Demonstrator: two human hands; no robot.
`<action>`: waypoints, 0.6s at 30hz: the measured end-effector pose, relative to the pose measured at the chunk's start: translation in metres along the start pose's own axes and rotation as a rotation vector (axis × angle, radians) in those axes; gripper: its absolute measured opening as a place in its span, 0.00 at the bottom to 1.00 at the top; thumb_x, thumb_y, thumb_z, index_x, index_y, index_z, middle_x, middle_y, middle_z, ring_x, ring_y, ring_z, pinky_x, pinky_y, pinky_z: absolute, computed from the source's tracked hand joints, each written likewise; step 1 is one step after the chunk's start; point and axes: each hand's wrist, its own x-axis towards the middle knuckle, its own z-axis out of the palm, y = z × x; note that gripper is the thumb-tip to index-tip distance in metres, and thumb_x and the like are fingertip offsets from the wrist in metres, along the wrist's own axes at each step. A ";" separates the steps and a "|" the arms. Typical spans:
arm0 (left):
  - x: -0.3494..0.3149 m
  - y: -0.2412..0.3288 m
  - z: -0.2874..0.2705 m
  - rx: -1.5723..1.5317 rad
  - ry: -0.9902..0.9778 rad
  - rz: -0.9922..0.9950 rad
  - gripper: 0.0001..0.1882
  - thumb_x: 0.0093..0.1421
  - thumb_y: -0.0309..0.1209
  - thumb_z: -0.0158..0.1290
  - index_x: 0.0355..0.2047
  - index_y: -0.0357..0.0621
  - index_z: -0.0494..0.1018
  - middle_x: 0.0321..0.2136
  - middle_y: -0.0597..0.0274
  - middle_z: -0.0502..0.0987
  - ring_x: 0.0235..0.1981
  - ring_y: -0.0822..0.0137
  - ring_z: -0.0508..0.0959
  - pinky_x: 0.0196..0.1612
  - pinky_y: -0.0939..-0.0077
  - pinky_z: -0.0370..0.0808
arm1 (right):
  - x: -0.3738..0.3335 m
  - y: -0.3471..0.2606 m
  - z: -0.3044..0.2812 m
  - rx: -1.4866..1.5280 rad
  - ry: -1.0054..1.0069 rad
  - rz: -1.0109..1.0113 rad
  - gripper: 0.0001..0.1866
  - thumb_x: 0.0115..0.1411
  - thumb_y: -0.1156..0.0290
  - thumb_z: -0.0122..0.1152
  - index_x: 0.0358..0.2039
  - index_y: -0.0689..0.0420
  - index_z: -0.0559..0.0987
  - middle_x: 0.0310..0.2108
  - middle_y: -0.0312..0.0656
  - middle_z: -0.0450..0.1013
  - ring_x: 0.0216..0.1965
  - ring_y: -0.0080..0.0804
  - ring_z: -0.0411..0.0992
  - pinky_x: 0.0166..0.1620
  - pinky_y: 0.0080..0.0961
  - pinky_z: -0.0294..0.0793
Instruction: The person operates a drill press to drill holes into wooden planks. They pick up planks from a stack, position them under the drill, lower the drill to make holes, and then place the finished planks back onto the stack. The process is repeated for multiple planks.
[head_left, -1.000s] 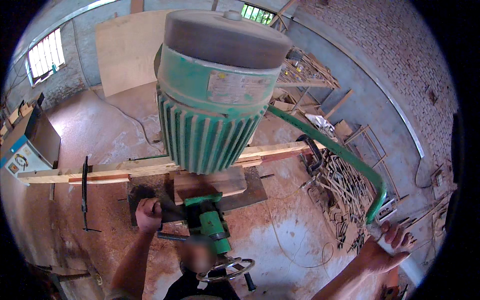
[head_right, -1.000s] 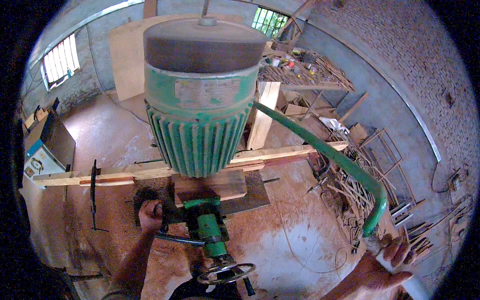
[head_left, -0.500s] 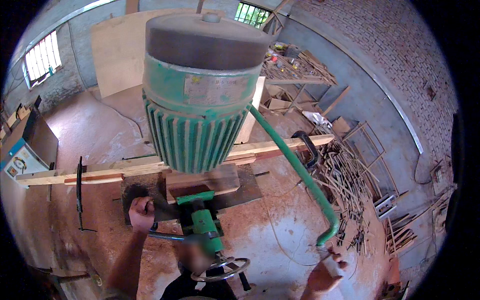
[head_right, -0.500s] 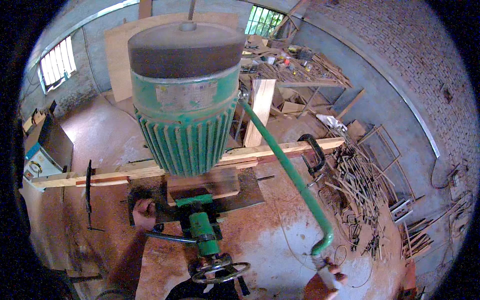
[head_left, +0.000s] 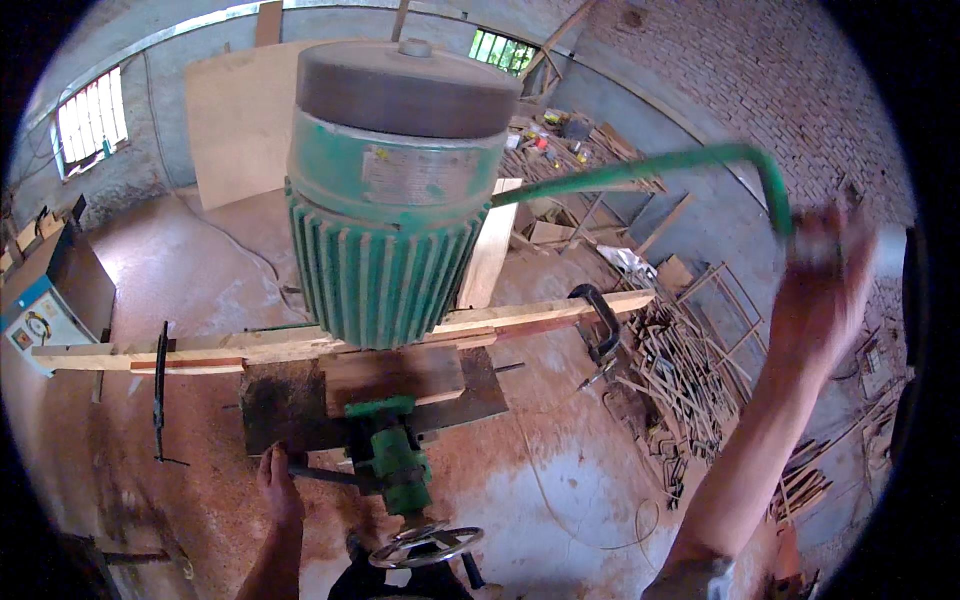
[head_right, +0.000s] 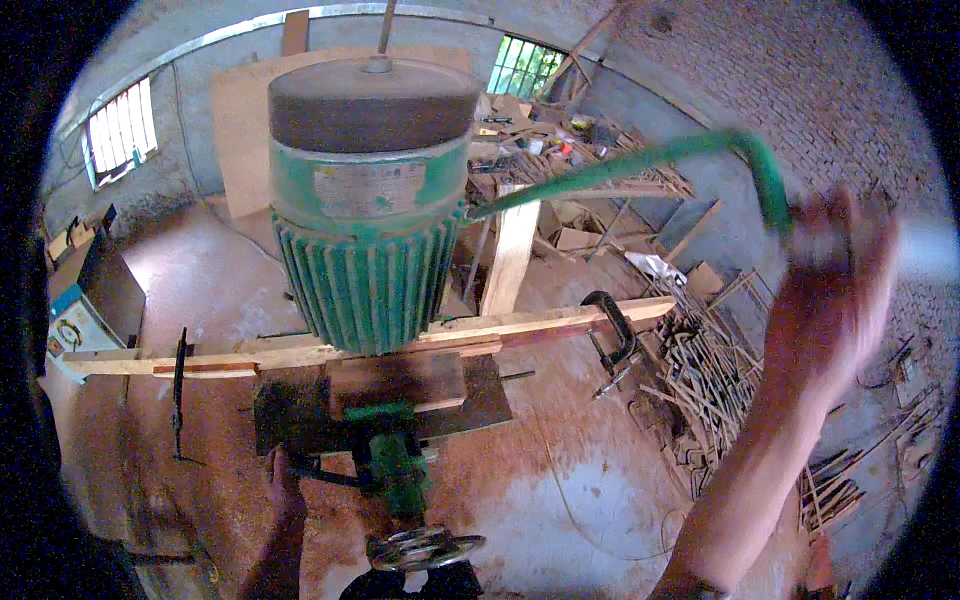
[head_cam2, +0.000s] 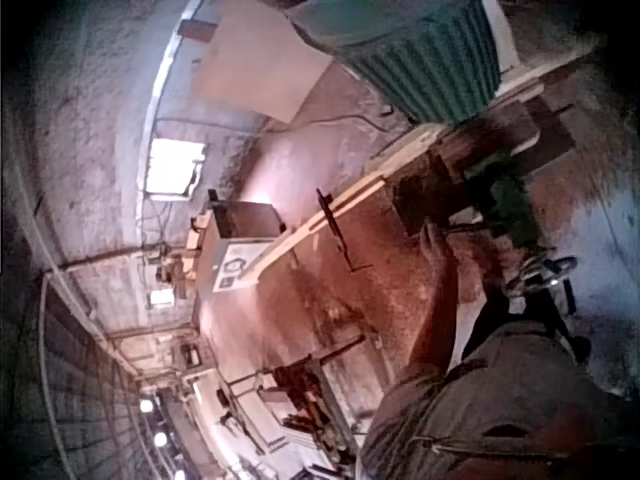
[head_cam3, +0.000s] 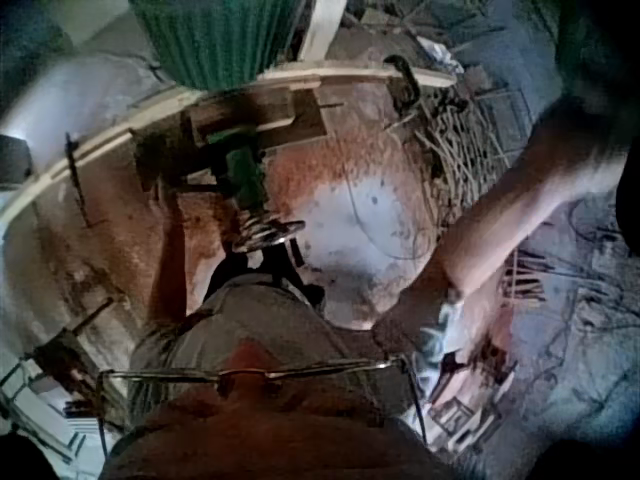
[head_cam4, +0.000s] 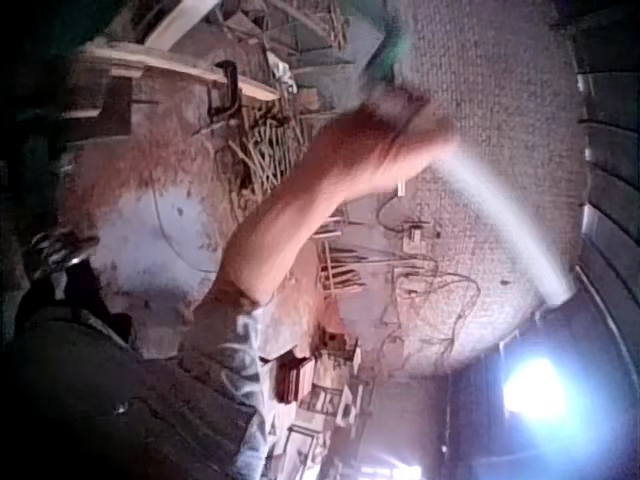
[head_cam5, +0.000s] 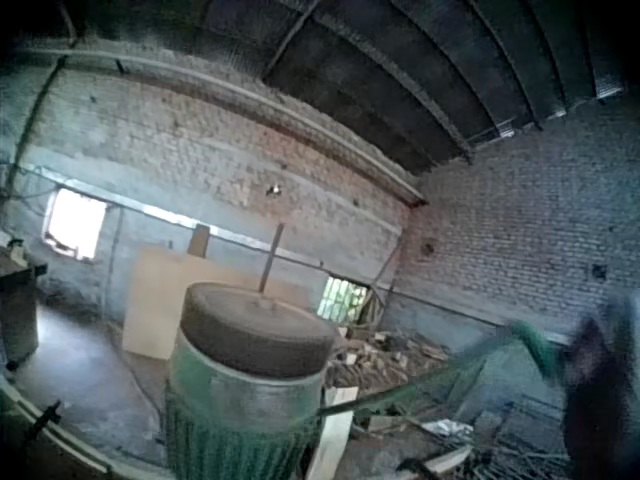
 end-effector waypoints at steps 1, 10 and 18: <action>-0.008 0.000 0.005 -0.082 0.018 -0.093 0.17 0.65 0.40 0.44 0.46 0.42 0.71 0.39 0.62 0.75 0.40 0.66 0.74 0.45 0.74 0.71 | 0.026 0.016 0.021 -0.081 -0.007 -0.066 0.16 0.63 0.59 0.51 0.45 0.57 0.71 0.42 0.42 0.72 0.44 0.36 0.69 0.53 0.36 0.65; -0.028 0.054 0.076 -0.598 -0.301 -0.133 0.28 0.64 0.56 0.37 0.49 0.48 0.67 0.39 0.56 0.75 0.40 0.63 0.75 0.44 0.65 0.72 | -0.166 0.237 -0.041 -0.409 -0.244 1.023 0.19 0.61 0.52 0.53 0.38 0.56 0.74 0.36 0.39 0.73 0.39 0.32 0.70 0.45 0.31 0.67; -0.096 0.000 0.250 1.404 -1.367 0.673 0.35 0.58 0.43 0.52 0.58 0.35 0.55 0.57 0.37 0.59 0.58 0.43 0.62 0.59 0.59 0.62 | -0.320 0.380 -0.082 0.240 0.176 1.560 0.22 0.61 0.50 0.54 0.44 0.55 0.71 0.36 0.41 0.72 0.36 0.32 0.71 0.38 0.30 0.73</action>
